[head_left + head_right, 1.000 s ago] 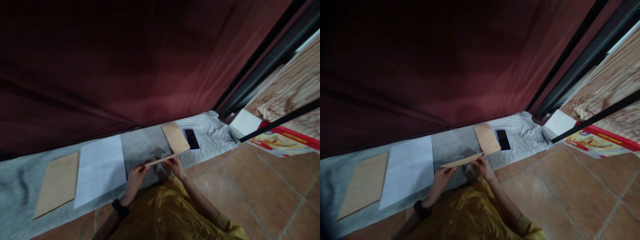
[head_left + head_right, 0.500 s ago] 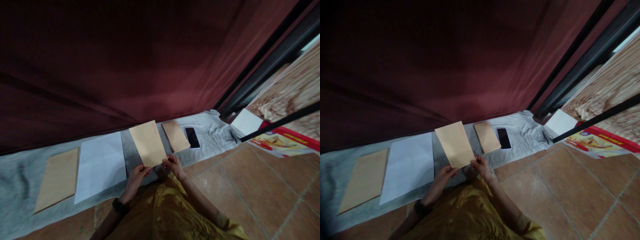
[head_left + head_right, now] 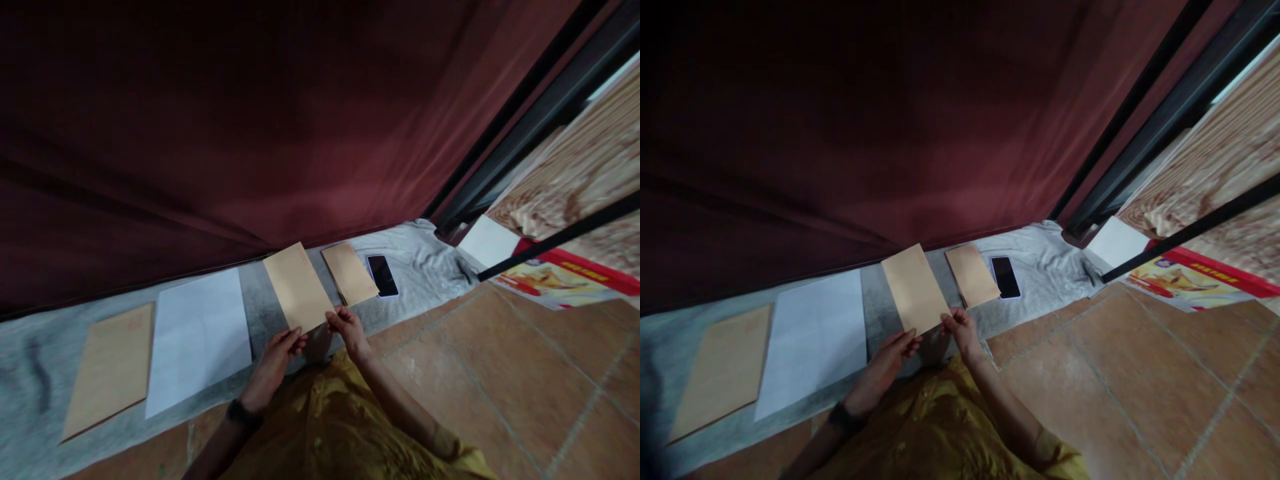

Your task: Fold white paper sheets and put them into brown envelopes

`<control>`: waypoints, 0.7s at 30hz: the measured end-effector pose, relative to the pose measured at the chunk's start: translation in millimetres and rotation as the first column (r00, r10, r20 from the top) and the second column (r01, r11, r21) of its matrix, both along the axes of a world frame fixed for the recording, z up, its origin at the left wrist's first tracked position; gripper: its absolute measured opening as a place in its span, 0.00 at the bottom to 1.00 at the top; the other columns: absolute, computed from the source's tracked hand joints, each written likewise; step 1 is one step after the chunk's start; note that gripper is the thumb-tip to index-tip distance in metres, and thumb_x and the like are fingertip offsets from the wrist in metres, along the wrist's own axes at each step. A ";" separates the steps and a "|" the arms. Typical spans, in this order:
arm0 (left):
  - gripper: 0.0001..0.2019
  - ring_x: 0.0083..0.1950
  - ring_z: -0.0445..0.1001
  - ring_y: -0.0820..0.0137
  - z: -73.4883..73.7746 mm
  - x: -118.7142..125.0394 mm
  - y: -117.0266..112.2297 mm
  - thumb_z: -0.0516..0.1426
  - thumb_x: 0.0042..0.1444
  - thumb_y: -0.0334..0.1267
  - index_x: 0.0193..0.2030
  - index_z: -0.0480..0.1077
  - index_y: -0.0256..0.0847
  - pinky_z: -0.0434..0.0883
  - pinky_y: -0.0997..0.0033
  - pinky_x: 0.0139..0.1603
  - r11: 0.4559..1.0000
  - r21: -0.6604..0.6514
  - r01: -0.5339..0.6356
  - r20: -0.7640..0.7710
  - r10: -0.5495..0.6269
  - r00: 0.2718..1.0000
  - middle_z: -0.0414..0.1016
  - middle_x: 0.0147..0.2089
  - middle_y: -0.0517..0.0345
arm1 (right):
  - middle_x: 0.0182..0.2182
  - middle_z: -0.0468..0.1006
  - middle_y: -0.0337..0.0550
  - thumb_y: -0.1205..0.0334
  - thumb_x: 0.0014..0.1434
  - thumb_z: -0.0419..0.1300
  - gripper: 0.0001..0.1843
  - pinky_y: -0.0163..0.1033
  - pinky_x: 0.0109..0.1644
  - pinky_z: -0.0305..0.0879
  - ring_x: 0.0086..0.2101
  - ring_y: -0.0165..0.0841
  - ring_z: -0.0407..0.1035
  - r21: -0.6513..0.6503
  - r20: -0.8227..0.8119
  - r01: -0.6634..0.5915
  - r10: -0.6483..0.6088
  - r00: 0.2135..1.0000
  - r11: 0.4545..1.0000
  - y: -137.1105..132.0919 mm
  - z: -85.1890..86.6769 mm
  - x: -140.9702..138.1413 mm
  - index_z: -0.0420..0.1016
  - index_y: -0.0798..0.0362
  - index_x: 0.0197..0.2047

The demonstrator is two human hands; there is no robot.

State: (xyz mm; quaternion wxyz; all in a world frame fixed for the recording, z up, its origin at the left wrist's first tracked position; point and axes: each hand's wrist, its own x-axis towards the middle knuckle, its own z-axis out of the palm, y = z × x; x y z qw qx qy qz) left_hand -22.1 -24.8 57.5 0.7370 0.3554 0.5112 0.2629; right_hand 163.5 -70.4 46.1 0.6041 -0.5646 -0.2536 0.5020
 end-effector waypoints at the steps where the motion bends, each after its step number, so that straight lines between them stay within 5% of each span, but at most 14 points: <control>1: 0.24 0.34 0.75 0.70 -0.8 1.9 1.7 0.73 0.39 0.55 0.34 0.77 0.39 0.71 0.71 0.37 0.999 -0.030 -0.023 0.032 0.024 0.999 0.82 0.35 0.53 | 0.22 0.72 0.34 0.34 0.49 0.71 0.27 0.35 0.30 0.68 0.23 0.28 0.66 0.022 -0.008 0.019 -0.019 1.000 1.000 0.8 5.3 -0.5 0.75 0.50 0.32; 5: 0.24 0.31 0.74 0.74 -1.3 9.7 5.4 0.75 0.37 0.52 0.34 0.78 0.39 0.70 0.74 0.36 0.996 -0.065 -0.060 0.136 0.068 0.988 0.80 0.32 0.58 | 0.26 0.77 0.38 0.32 0.48 0.71 0.29 0.35 0.31 0.70 0.26 0.30 0.70 0.046 -0.002 0.078 -0.078 0.997 0.996 2.7 17.0 -9.3 0.78 0.52 0.35; 8: 0.23 0.32 0.75 0.73 2.0 13.9 2.7 0.75 0.38 0.53 0.34 0.78 0.40 0.71 0.73 0.37 0.998 -0.020 -0.054 0.124 0.056 0.991 0.81 0.33 0.58 | 0.21 0.76 0.43 0.26 0.50 0.65 0.35 0.37 0.31 0.70 0.24 0.34 0.72 -0.046 0.057 0.029 -0.026 0.998 0.999 1.8 15.2 -15.7 0.77 0.54 0.25; 12: 0.27 0.39 0.80 0.67 12.5 15.7 -5.6 0.72 0.41 0.59 0.41 0.78 0.40 0.73 0.70 0.40 0.999 -0.012 -0.046 0.030 0.046 0.998 0.83 0.40 0.53 | 0.23 0.80 0.48 0.30 0.62 0.57 0.34 0.41 0.34 0.73 0.26 0.38 0.75 -0.043 0.293 -0.004 0.016 0.956 0.999 0.6 18.1 -12.5 0.80 0.52 0.25; 16: 0.35 0.52 0.81 0.58 34.9 22.4 -10.4 0.67 0.48 0.65 0.55 0.76 0.42 0.77 0.63 0.47 0.996 0.040 -0.085 0.060 0.083 0.995 0.81 0.56 0.45 | 0.53 0.83 0.50 0.52 0.70 0.55 0.19 0.43 0.49 0.76 0.44 0.43 0.80 0.053 0.687 -0.133 0.061 0.724 0.990 3.8 28.6 -7.6 0.81 0.48 0.56; 18: 0.35 0.56 0.79 0.55 45.7 28.5 -9.2 0.67 0.49 0.64 0.58 0.75 0.42 0.77 0.61 0.49 0.994 0.085 -0.068 0.124 0.057 0.991 0.79 0.59 0.44 | 0.65 0.73 0.51 0.60 0.68 0.55 0.26 0.46 0.53 0.75 0.52 0.46 0.78 0.017 0.805 -0.216 0.114 0.582 0.976 5.6 27.9 -12.1 0.72 0.48 0.67; 21: 0.31 0.58 0.78 0.52 50.5 35.3 -5.3 0.67 0.48 0.60 0.52 0.77 0.40 0.78 0.61 0.48 0.987 0.156 -0.050 0.099 0.034 0.994 0.80 0.57 0.44 | 0.68 0.69 0.52 0.69 0.66 0.52 0.32 0.50 0.56 0.75 0.57 0.49 0.75 -0.029 0.876 -0.298 0.167 0.452 0.954 5.4 17.9 -24.7 0.66 0.47 0.72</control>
